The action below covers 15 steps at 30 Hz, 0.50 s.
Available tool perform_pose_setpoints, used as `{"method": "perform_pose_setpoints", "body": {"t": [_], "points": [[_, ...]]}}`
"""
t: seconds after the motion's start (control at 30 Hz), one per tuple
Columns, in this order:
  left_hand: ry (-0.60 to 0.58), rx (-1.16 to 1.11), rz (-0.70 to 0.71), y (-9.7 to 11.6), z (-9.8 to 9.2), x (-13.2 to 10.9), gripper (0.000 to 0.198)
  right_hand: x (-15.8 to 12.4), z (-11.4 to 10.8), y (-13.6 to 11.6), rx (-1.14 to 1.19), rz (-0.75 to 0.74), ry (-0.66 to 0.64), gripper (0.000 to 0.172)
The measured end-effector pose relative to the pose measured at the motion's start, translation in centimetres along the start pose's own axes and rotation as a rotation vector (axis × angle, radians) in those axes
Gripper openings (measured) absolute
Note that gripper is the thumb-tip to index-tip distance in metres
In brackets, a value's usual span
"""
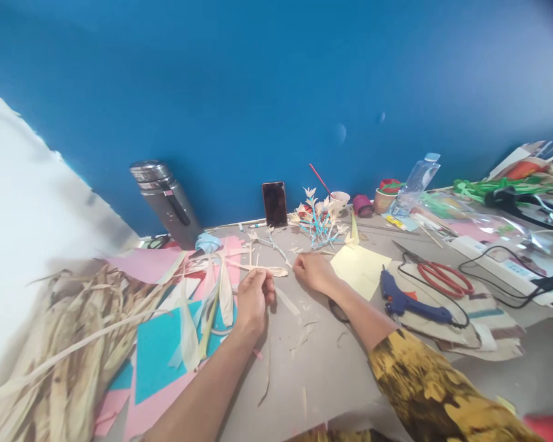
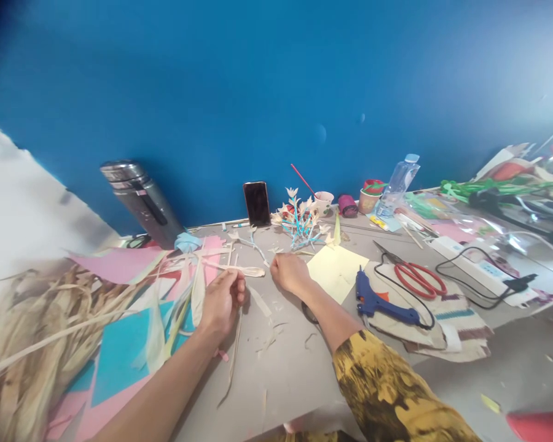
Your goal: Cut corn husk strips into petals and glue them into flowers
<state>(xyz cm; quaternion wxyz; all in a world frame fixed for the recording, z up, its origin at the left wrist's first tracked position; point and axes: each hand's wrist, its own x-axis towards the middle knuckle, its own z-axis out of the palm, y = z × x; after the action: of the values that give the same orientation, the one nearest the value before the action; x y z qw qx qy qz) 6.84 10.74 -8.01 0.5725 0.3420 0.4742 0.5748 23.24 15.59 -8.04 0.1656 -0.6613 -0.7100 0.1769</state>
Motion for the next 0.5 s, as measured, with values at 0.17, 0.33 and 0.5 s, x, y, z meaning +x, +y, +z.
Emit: {"method": "perform_pose_setpoints", "body": {"t": [0.17,0.33,0.5], "points": [[0.008,0.015,0.023,-0.05,-0.05,-0.01,0.018,0.23,-0.20,0.20,0.017,0.015,0.037,0.018],[0.023,0.015,0.052,-0.11,0.00,0.23,0.016,0.07,-0.42,0.44,0.032,0.035,0.112,0.021],[0.067,0.051,0.045,-0.04,-0.19,0.53,0.016,-0.06,-0.43,0.27,0.165,0.019,0.206,0.026]]}}
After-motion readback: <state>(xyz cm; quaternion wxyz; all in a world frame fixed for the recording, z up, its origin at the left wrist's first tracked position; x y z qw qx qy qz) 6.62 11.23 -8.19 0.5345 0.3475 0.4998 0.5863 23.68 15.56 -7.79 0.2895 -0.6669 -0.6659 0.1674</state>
